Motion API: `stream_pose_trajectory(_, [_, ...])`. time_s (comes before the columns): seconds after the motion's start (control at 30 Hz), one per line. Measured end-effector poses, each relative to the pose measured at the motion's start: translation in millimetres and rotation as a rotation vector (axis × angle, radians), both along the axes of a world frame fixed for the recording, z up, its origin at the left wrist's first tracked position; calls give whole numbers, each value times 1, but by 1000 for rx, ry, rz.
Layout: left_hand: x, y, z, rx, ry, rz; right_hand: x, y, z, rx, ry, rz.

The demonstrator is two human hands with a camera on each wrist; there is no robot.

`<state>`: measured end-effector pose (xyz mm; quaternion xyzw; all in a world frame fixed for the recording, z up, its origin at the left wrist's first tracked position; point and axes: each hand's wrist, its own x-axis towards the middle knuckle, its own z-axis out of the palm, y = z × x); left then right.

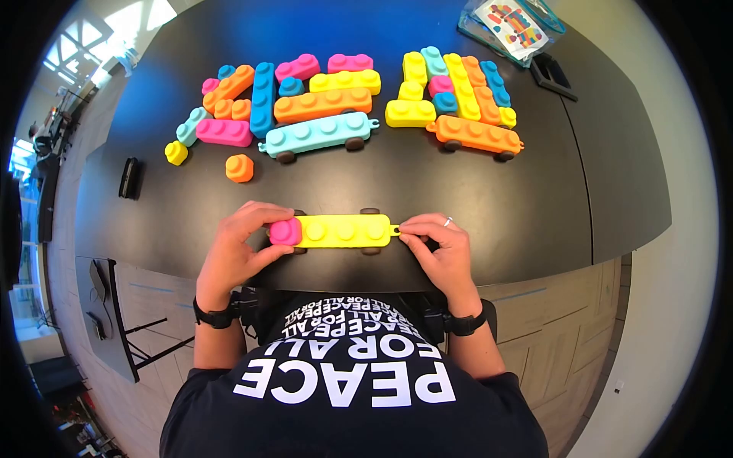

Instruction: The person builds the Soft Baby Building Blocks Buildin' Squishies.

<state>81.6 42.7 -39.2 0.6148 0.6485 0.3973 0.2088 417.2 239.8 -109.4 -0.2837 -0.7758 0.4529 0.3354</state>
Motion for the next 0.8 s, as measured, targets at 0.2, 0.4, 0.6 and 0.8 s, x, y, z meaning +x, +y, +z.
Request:
stream_pose_trajectory(0.2, [-57, -3, 34, 266, 177, 220, 1, -1, 2, -2, 5, -23])
stream_pose_trajectory(0.4, [-158, 53, 36, 174, 394, 384, 1, 0, 2, 8, 9, -3])
stream_pose_trajectory(0.6, [-181, 76, -20, -13, 572, 298, 1, -5, 5, 45, 8, -14])
stream_pose_trajectory(0.8, [-178, 71, -27, 118, 589, 364, 1, -3, 4, 44, 25, -13])
